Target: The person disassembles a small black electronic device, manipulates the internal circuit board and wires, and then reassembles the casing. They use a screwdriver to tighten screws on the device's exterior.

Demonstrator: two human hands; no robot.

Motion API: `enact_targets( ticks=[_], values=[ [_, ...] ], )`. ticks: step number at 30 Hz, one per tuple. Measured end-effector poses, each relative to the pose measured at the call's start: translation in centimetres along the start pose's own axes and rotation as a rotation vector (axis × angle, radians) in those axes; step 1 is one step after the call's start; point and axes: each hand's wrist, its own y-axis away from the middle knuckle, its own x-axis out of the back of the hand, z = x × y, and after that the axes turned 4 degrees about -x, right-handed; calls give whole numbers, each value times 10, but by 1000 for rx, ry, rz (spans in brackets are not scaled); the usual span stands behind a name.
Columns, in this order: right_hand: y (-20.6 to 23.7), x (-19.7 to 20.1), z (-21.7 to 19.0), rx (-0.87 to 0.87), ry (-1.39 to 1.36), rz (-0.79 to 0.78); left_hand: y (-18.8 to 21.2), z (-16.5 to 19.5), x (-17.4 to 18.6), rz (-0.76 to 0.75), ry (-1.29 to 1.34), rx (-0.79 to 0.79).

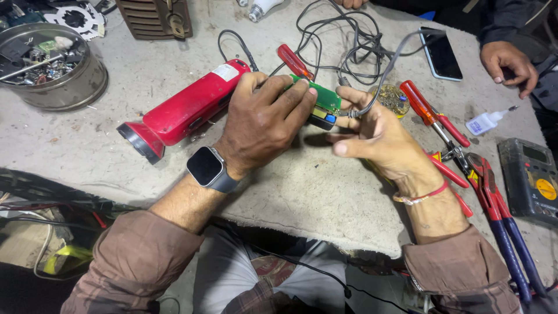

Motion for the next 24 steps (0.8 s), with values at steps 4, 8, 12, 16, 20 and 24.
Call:
enact_targets(
  ticks=[4, 8, 12, 16, 20, 24],
  values=[
    [2, 7, -11, -159, -383, -18, -1, -6, 5, 29, -15, -81],
    [-6, 14, 10, -247, -477, 102, -2, 4, -1, 53, -1, -201],
    [-9, 18, 26, -170, -282, 170, -7, 8, -11, -15, -3, -219],
    [-10, 11, 25, -186, -90, 250, -17, 9, -14, -243, 219, -88],
    [-8, 4, 16, -212, 16, 290, -26, 7, -18, -247, 489, 10],
    [-2, -6, 12, -139, 41, 252, -30, 15, -30, -486, 404, 91]
  ],
)
